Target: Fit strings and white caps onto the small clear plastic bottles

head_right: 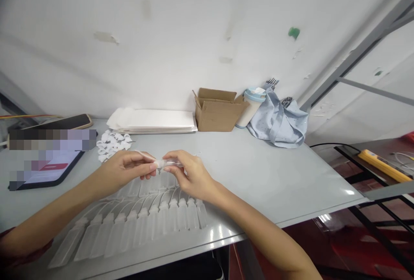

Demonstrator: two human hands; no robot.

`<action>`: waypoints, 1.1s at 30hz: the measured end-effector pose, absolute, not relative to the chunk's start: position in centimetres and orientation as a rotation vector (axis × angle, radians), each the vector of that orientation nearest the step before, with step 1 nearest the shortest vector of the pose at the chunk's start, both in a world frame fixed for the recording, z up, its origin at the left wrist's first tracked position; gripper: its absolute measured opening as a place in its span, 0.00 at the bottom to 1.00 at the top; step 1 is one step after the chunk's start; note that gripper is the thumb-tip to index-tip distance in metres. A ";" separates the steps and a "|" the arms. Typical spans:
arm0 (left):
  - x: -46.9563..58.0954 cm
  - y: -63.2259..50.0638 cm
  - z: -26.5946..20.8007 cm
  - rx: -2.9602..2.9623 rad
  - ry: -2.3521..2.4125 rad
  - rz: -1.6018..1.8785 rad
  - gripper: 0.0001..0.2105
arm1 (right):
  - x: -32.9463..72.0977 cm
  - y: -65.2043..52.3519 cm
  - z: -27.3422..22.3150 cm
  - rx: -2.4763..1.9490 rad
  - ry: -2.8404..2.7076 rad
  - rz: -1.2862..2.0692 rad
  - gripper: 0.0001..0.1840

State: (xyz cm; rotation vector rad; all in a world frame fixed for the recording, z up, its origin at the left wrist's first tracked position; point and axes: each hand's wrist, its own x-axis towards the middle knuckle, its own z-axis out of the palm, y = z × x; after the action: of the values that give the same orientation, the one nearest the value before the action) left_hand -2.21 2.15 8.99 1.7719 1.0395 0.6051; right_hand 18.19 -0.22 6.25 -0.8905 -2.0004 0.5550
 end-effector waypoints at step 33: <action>-1.8 1.3 8.3 2.229 1.064 0.605 0.19 | 18.0 -0.5 6.4 -0.909 -1.880 1.057 0.12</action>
State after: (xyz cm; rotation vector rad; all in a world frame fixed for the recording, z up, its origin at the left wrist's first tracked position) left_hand -1.75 1.34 8.30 2.2288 1.0645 0.6046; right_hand 18.03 -0.52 6.38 -0.9092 -1.8803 1.0566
